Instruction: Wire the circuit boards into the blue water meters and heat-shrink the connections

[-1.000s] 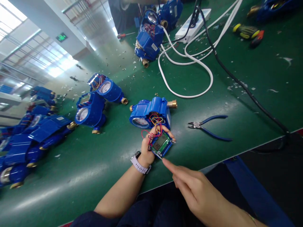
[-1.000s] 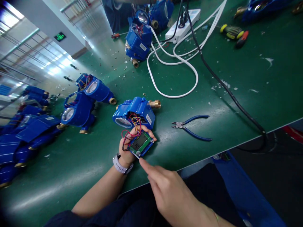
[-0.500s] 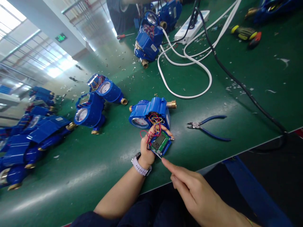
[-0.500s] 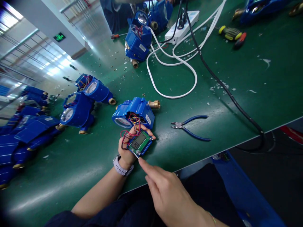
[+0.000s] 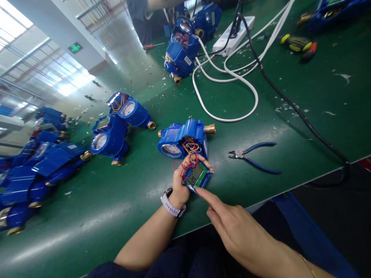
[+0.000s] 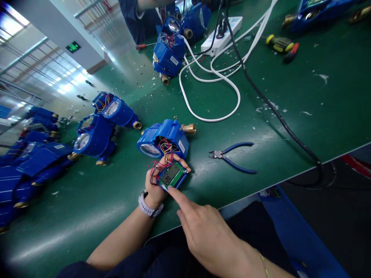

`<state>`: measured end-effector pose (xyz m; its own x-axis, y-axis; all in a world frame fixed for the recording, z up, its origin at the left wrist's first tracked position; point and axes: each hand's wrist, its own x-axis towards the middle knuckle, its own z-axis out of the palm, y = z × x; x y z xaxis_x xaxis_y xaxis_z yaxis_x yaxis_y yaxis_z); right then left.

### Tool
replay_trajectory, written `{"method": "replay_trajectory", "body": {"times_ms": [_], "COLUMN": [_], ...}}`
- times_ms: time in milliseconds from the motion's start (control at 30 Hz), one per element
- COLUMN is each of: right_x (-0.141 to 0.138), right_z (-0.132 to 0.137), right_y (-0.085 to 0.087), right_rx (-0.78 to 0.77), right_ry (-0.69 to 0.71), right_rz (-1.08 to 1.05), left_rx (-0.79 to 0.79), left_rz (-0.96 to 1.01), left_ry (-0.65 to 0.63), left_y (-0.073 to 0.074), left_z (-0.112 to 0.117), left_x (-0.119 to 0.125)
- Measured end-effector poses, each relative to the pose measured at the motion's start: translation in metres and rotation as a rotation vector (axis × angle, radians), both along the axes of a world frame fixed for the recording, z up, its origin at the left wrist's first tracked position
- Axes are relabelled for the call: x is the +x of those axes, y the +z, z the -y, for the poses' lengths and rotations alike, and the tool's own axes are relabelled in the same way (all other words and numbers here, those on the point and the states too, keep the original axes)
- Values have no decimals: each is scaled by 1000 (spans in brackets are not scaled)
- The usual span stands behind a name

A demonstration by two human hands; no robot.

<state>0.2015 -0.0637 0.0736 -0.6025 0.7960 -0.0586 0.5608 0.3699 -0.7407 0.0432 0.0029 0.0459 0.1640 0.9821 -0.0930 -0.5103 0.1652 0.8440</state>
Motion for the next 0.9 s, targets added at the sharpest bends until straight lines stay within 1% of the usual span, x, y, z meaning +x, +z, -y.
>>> {"method": "replay_trajectory", "body": {"times_ms": [67,133,200,233,300,367,433,467,533,600,633,667,733,767,800,867,900], "right_x": [-1,-2,-5,-7,-12,-17,-21,-22,-21,-16,-13,-10,-4,0,4,13,17], "right_z": [-8,-15,-18,-18,-16,-14,-17,-20,-28,-33,-32,-30,-20,-13,-6,9,14], "right_y": [3,3,2,0,-3,-5,-3,-1,7,17,21,24,26,25,24,20,18], "right_rx": [-2,53,77,66,-4,-125,-276,-348,-454,-567,-657,-772,-1025,-1133,-1219,-1324,-1339], "right_ry": [55,124,161,155,98,21,-85,-148,-257,-313,-330,-342,-362,-358,-344,-288,-246], "right_rz": [54,90,67,33,-57,-171,-310,-377,-496,-603,-648,-691,-766,-797,-825,-862,-840], "left_rx": [26,41,43,40,24,6,7,3,-28,-83,-93,-93,-83,-86,-96,-118,-120], "left_rz": [-27,-58,-63,-52,-15,4,-2,-12,-29,-22,-14,2,56,84,107,132,135], "left_ry": [-20,-26,-12,-2,18,44,76,103,207,277,263,209,44,-14,-46,-62,-66], "left_y": [1,2,3,3,4,2,-1,-4,-9,-11,-12,-11,-7,-5,-2,1,2], "left_z": [1,2,1,1,1,1,4,6,10,12,11,11,8,7,6,4,3], "left_x": [0,-1,-1,-1,0,1,3,3,3,2,1,1,0,-1,-1,-1,-1]}}
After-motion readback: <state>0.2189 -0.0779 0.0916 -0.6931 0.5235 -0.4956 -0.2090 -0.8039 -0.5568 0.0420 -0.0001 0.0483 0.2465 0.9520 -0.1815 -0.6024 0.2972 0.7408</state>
